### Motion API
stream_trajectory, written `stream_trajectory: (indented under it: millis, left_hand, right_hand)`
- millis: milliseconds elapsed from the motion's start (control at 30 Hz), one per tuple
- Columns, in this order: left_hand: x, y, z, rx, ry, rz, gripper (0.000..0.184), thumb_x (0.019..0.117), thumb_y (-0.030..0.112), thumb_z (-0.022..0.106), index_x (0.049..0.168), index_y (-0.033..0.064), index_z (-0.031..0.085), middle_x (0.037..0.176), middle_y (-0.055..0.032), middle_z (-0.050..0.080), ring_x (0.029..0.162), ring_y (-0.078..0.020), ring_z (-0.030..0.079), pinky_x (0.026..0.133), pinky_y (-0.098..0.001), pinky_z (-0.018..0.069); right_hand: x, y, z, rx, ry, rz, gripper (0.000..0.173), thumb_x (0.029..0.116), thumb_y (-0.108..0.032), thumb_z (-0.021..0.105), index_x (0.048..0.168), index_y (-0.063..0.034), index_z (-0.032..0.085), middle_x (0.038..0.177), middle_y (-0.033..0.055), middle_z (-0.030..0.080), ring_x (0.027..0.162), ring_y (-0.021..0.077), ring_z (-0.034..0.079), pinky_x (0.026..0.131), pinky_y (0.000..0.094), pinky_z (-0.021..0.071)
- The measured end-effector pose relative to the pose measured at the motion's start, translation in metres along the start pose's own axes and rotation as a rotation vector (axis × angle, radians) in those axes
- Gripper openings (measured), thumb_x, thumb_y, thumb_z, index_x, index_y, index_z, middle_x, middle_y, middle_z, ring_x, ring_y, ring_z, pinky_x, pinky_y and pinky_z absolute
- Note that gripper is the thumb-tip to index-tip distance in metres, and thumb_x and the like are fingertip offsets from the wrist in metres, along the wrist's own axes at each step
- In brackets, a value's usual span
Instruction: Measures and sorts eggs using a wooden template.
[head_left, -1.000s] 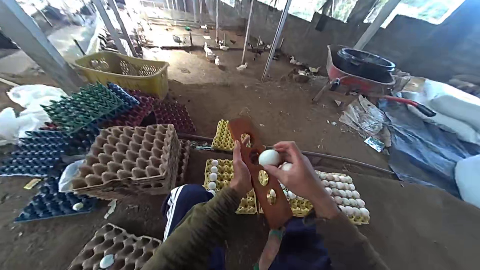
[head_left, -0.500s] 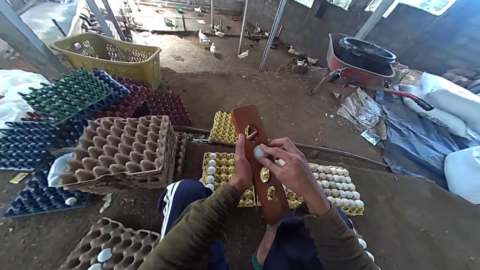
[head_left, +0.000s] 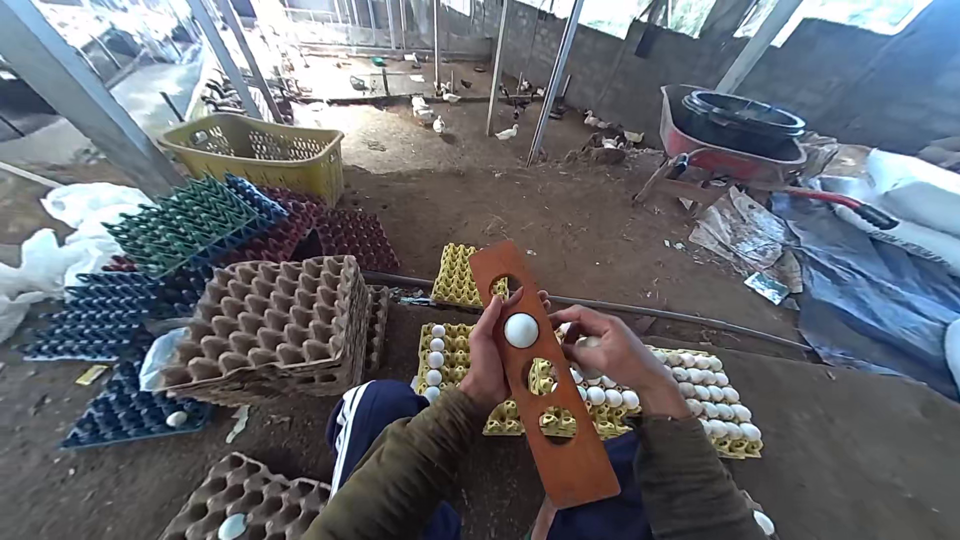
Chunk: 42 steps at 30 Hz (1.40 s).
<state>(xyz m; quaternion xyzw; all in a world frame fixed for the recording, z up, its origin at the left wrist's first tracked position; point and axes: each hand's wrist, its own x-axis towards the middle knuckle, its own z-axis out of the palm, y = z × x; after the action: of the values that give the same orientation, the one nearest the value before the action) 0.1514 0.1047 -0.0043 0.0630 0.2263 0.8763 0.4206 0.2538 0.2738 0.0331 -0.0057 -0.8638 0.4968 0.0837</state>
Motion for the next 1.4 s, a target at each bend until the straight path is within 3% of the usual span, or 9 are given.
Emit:
stream_trajectory:
  millis: [100, 300, 633, 967, 1133, 1233, 1300, 1367, 1400]
  left_hand:
    - [-0.002, -0.002, 0.001, 0.015, 0.045, 0.027, 0.059, 0.1099, 0.04, 0.018, 0.136, 0.0044, 0.057, 0.121, -0.0176, 0.068, 0.104, -0.0264, 0.069, 0.083, -0.0403, 0.0596]
    - [-0.009, 0.0, 0.003, 0.036, 0.044, 0.044, 0.056, 0.11, 0.039, 0.019, 0.132, 0.0075, 0.06, 0.112, -0.0132, 0.071, 0.1, -0.0217, 0.07, 0.082, -0.0374, 0.06]
    - [-0.008, -0.003, 0.004, -0.014, 0.062, -0.001, 0.056, 0.1086, 0.043, 0.023, 0.13, 0.0088, 0.062, 0.103, -0.0143, 0.073, 0.09, -0.0228, 0.072, 0.075, -0.0382, 0.0608]
    - [-0.008, -0.004, 0.007, -0.03, 0.067, -0.017, 0.055, 0.1086, 0.042, 0.025, 0.126, 0.0075, 0.063, 0.101, -0.0147, 0.072, 0.088, -0.0229, 0.072, 0.074, -0.038, 0.0609]
    - [-0.008, -0.003, 0.005, 0.05, 0.075, 0.0, 0.053, 0.1093, 0.038, 0.022, 0.131, 0.0086, 0.061, 0.103, -0.0129, 0.072, 0.09, -0.0214, 0.072, 0.075, -0.0371, 0.0604]
    - [-0.009, -0.003, 0.001, 0.148, 0.067, 0.018, 0.053, 0.1095, 0.035, 0.021, 0.13, 0.0089, 0.062, 0.102, -0.0119, 0.072, 0.088, -0.0207, 0.072, 0.074, -0.037, 0.0606]
    - [-0.009, -0.002, 0.002, 0.215, 0.035, -0.001, 0.052, 0.109, 0.034, 0.022, 0.132, 0.009, 0.061, 0.108, -0.0125, 0.073, 0.093, -0.0219, 0.072, 0.078, -0.039, 0.0604]
    - [-0.008, -0.003, 0.005, 0.339, -0.008, 0.013, 0.049, 0.1091, 0.029, 0.022, 0.133, 0.0088, 0.06, 0.117, -0.0073, 0.07, 0.102, -0.0163, 0.069, 0.086, -0.0365, 0.0588]
    - [-0.009, -0.002, 0.004, 0.402, -0.027, 0.027, 0.049, 0.1092, 0.027, 0.022, 0.136, 0.0065, 0.058, 0.123, -0.0072, 0.068, 0.107, -0.015, 0.067, 0.091, -0.0366, 0.0569]
  right_hand:
    - [0.003, -0.005, 0.019, 0.06, -0.042, 0.085, 0.053, 0.0872, -0.008, 0.074, 0.138, -0.0032, 0.059, 0.121, 0.0035, 0.069, 0.094, 0.0033, 0.068, 0.085, 0.0216, 0.0578]
    - [0.01, -0.004, 0.041, 0.162, 0.03, 0.083, 0.031, 0.0913, -0.011, 0.068, 0.123, -0.0086, 0.069, 0.103, -0.0042, 0.076, 0.093, 0.0005, 0.071, 0.086, 0.0213, 0.0593]
    - [0.009, 0.011, 0.033, -0.055, 0.007, -0.072, 0.032, 0.0924, -0.015, 0.065, 0.124, -0.0102, 0.069, 0.115, -0.0031, 0.072, 0.097, 0.0, 0.069, 0.085, 0.0191, 0.0587]
    - [0.007, 0.011, 0.031, -0.117, 0.008, -0.045, 0.033, 0.0921, -0.016, 0.063, 0.124, -0.0097, 0.067, 0.105, -0.0034, 0.073, 0.09, -0.0018, 0.068, 0.081, 0.0183, 0.0578]
    - [0.003, 0.0, 0.028, 0.127, -0.061, 0.138, 0.044, 0.0901, -0.01, 0.063, 0.134, -0.0092, 0.062, 0.111, -0.0028, 0.074, 0.096, 0.0019, 0.071, 0.087, 0.0213, 0.0589]
    - [-0.001, 0.009, 0.022, 0.374, -0.081, 0.193, 0.042, 0.0921, -0.004, 0.049, 0.129, -0.0084, 0.067, 0.111, 0.0004, 0.074, 0.095, 0.0075, 0.071, 0.086, 0.0271, 0.0602]
    - [-0.003, 0.013, 0.018, 0.533, -0.051, 0.256, 0.039, 0.0914, -0.017, 0.044, 0.117, -0.0106, 0.072, 0.096, 0.0, 0.076, 0.081, 0.0082, 0.072, 0.073, 0.0284, 0.0613]
    - [-0.005, 0.012, 0.014, 0.561, -0.056, 0.287, 0.042, 0.0924, -0.048, 0.061, 0.112, -0.0125, 0.072, 0.089, 0.0012, 0.076, 0.074, 0.0107, 0.072, 0.067, 0.029, 0.0626]
    - [-0.005, 0.009, 0.015, 0.52, -0.07, 0.309, 0.057, 0.0843, -0.061, 0.072, 0.115, -0.0129, 0.071, 0.09, 0.0009, 0.075, 0.075, 0.0112, 0.073, 0.068, 0.0292, 0.0631]
